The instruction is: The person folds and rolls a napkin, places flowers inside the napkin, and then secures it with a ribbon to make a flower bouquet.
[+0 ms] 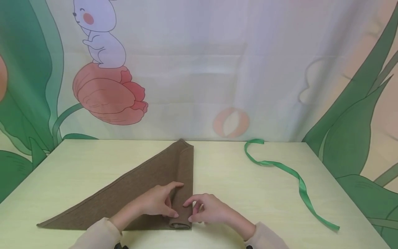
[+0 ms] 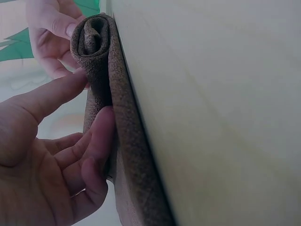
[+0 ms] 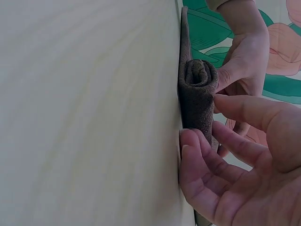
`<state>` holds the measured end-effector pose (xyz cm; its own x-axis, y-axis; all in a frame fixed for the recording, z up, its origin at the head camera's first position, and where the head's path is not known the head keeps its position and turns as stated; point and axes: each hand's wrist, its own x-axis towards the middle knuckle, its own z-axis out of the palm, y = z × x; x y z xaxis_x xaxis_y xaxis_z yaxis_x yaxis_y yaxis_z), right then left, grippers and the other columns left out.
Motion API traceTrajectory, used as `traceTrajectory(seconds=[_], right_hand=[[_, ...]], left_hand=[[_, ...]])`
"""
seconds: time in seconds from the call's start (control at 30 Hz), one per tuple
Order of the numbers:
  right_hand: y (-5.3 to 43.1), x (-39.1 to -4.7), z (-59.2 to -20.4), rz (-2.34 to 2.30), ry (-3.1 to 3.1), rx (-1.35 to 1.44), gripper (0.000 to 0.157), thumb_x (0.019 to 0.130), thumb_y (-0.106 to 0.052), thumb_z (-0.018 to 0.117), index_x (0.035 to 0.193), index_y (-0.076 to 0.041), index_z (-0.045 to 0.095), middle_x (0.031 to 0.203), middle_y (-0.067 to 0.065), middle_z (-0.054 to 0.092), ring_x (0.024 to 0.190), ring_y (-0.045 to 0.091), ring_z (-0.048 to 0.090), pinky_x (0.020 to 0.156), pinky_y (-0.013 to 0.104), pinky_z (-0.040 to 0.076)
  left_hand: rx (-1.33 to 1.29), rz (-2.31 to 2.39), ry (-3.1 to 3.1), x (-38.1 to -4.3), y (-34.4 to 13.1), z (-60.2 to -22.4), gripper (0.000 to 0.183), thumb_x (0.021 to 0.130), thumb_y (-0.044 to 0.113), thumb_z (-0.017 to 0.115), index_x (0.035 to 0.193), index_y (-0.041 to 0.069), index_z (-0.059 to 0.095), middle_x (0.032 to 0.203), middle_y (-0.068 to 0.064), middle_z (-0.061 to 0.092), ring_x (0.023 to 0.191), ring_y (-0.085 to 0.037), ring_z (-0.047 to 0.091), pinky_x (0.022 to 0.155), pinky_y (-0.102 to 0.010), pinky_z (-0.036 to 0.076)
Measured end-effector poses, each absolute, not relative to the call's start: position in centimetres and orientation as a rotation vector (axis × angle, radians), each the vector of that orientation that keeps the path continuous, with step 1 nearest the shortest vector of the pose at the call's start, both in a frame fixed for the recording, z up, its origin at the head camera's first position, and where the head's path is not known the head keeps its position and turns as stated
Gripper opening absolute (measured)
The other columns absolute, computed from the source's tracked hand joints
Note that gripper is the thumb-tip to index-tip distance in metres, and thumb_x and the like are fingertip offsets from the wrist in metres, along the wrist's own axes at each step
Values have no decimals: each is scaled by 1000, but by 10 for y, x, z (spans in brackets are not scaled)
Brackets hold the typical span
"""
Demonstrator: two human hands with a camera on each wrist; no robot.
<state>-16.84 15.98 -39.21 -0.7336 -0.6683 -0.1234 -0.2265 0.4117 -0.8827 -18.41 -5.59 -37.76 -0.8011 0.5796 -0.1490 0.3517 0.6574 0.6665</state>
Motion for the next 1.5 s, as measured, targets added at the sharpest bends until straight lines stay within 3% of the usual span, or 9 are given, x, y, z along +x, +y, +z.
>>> traceTrajectory(seconds=[0.73, 1.2, 1.5], right_hand=[[153, -173, -392, -1191, 2255, -755, 31, 79, -8, 68, 109, -4, 61, 72, 0, 56, 47, 9, 49, 43, 20, 40], [156, -235, -397, -1281, 2114, -524, 37, 84, -3, 56, 121, -4, 56, 77, 4, 57, 48, 11, 55, 43, 21, 41], [149, -266, -396, -1240, 2134, -423, 45, 84, -9, 61, 128, -11, 51, 75, 8, 55, 45, 11, 55, 42, 22, 41]], left_hand=[[736, 844, 2466, -192, -58, -379, 74, 69, 17, 79, 131, 1, 41, 62, 4, 58, 56, -7, 53, 54, -23, 41], [677, 944, 2386, -195, -62, -381, 57, 73, 16, 77, 118, 7, 43, 61, 0, 60, 54, -14, 58, 57, -27, 41], [628, 969, 2353, -199, -63, -383, 44, 78, 17, 72, 112, 9, 45, 61, -2, 61, 56, -14, 57, 60, -27, 40]])
